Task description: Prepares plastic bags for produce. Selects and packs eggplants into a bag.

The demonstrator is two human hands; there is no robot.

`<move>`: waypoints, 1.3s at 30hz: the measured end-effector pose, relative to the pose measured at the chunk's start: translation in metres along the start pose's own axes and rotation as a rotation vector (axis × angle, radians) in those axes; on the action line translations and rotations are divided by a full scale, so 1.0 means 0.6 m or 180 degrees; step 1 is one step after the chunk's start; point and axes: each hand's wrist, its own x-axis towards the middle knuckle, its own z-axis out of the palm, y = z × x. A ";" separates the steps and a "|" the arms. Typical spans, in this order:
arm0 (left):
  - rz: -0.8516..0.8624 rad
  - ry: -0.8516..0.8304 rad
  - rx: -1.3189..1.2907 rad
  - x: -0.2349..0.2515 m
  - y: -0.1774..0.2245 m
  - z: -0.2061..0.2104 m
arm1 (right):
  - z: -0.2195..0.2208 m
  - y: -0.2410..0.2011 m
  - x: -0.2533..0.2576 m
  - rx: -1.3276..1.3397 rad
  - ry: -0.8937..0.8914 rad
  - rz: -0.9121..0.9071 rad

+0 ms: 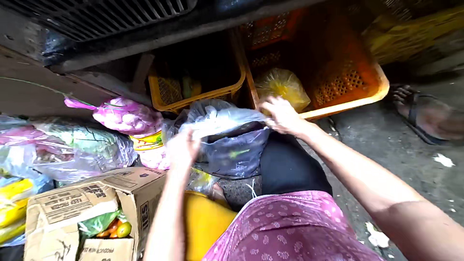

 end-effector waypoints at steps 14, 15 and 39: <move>-0.0887 0.0391 -0.3490 0.140 -0.008 -0.119 | -0.084 -0.100 -0.017 0.2793 -0.0450 -0.0480; -0.0604 0.0082 -0.3372 0.141 0.018 -0.098 | -0.058 -0.123 0.001 0.2529 -0.0606 -0.0660; 0.0809 -0.0957 0.0061 0.028 0.087 0.092 | -0.212 0.043 -0.175 0.2223 -0.0672 0.1069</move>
